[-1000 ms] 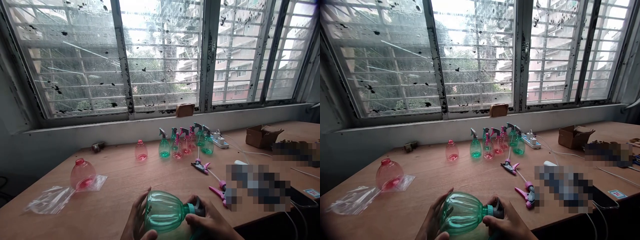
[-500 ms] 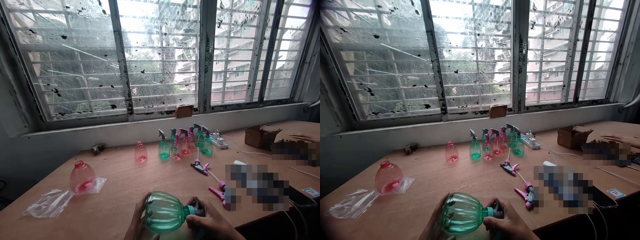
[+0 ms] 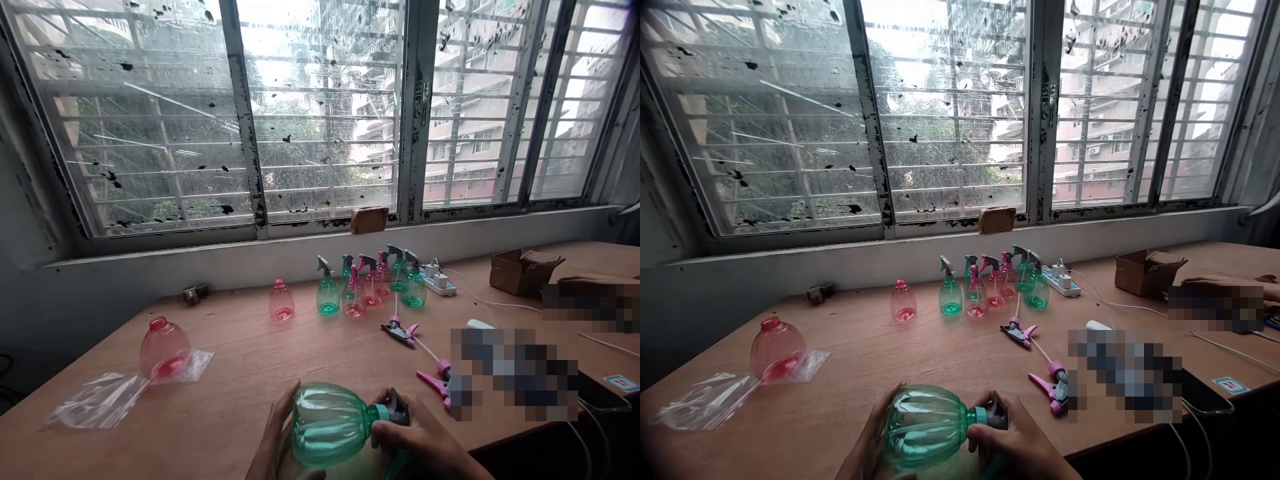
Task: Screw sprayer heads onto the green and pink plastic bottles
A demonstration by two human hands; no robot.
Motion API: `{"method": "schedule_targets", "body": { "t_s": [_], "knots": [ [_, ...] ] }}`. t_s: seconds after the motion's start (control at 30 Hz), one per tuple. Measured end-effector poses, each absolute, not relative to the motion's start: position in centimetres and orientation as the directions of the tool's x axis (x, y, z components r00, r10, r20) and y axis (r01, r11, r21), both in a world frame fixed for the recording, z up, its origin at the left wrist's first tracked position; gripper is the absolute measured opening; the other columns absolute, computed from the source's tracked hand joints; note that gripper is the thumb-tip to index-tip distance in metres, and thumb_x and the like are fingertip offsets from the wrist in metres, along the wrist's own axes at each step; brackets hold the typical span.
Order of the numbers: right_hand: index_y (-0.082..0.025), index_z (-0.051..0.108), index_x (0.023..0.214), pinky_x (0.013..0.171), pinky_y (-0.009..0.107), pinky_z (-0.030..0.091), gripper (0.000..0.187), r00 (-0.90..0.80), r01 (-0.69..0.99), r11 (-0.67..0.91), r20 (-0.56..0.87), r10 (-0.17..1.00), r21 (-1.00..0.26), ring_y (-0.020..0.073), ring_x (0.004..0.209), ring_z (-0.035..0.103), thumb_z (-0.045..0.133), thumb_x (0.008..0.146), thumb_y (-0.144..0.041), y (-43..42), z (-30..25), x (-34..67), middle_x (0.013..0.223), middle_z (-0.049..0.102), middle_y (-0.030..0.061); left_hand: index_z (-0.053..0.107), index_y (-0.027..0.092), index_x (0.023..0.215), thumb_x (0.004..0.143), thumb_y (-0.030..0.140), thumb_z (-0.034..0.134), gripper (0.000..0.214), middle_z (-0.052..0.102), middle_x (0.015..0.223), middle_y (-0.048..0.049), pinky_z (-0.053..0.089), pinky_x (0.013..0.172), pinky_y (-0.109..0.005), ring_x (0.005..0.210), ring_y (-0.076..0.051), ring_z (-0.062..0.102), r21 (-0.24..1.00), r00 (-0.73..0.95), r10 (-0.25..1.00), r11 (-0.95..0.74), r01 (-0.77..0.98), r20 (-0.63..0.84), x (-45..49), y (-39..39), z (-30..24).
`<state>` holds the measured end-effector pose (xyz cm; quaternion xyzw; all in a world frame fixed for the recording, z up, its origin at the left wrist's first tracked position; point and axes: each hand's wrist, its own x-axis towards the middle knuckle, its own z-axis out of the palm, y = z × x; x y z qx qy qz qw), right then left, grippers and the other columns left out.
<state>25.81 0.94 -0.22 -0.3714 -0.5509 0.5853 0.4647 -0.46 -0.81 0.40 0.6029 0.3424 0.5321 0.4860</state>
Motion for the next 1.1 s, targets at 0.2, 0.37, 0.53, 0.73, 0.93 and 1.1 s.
{"method": "schedule_targets", "body": {
  "t_s": [0.2, 0.37, 0.53, 0.73, 0.93, 1.1],
  "knots": [
    [-0.018, 0.058, 0.087, 0.051, 0.025, 0.051, 0.045, -0.308, -0.104, 0.032, 0.063, 0.949, -0.994, 0.0185, 0.054, 0.067, 0.086, 0.068, -0.047, 0.6, 0.0, 25.8, 0.070, 0.075, 0.0026, 0.040, 0.035, 0.144, 0.072, 0.050, 0.080, 0.084, 0.056, 0.146, -0.0100, 0.041, 0.113, -0.046, 0.138, -0.037, 0.047, 0.962, 0.200, 0.943, -0.248, -0.117, 0.267, -0.1, -1.0, 0.1],
    [-0.018, 0.060, 0.087, 0.052, 0.025, 0.051, 0.042, -0.297, -0.092, 0.061, 0.086, 0.951, -0.994, 0.0188, 0.056, 0.067, 0.086, 0.069, -0.044, 0.6, 0.2, 25.8, 0.069, 0.076, 0.0025, 0.041, 0.035, 0.143, 0.071, 0.040, 0.085, 0.085, 0.051, 0.150, -0.0107, 0.050, 0.104, -0.045, 0.137, -0.037, 0.049, 0.958, 0.122, 0.964, -0.212, -0.193, 0.237, -0.1, -1.2, 0.7],
    [-0.018, 0.059, 0.087, 0.052, 0.025, 0.050, 0.039, -0.306, -0.104, 0.038, 0.068, 0.950, -0.994, 0.0178, 0.055, 0.067, 0.085, 0.070, -0.041, 0.6, 0.6, 25.8, 0.069, 0.076, 0.0017, 0.055, 0.030, 0.138, 0.067, 0.032, 0.087, 0.078, 0.046, 0.153, -0.0090, 0.045, 0.111, -0.045, 0.144, -0.040, 0.038, 0.956, 0.150, 0.948, -0.260, -0.138, 0.280, -0.2, -1.1, 0.6],
    [-0.018, 0.060, 0.087, 0.053, 0.025, 0.050, 0.039, -0.307, -0.100, 0.037, 0.066, 0.950, -0.994, 0.0180, 0.056, 0.067, 0.085, 0.070, -0.042, 0.3, 0.8, 25.8, 0.070, 0.076, 0.0014, 0.043, 0.037, 0.145, 0.069, 0.040, 0.085, 0.087, 0.053, 0.150, -0.0068, 0.043, 0.112, -0.045, 0.145, -0.039, 0.037, 0.947, 0.201, 0.926, -0.315, -0.064, 0.321, -0.2, -1.2, 0.7],
    [-0.017, 0.061, 0.088, 0.052, 0.024, 0.050, 0.038, -0.292, -0.116, 0.061, 0.093, 0.952, -0.991, 0.0168, 0.055, 0.066, 0.085, 0.071, -0.040, 0.4, 0.7, 25.8, 0.068, 0.076, 0.0022, 0.037, 0.036, 0.141, 0.077, 0.051, 0.075, 0.076, 0.049, 0.152, -0.0109, 0.045, 0.107, -0.047, 0.141, -0.036, 0.043, 0.952, 0.136, 0.947, -0.271, -0.141, 0.290, 0.1, -1.2, 0.4],
    [-0.016, 0.061, 0.087, 0.049, 0.023, 0.050, 0.039, -0.290, -0.157, 0.078, 0.122, 0.949, -0.985, 0.0163, 0.052, 0.065, 0.086, 0.070, -0.041, 0.6, 0.7, 25.8, 0.065, 0.075, 0.0024, 0.027, 0.039, 0.148, 0.078, 0.050, 0.075, 0.086, 0.039, 0.159, -0.0091, 0.033, 0.116, -0.050, 0.145, -0.036, 0.034, 0.906, 0.150, 0.894, -0.414, -0.085, 0.422, 0.7, -1.0, -0.1]
  ]
}}
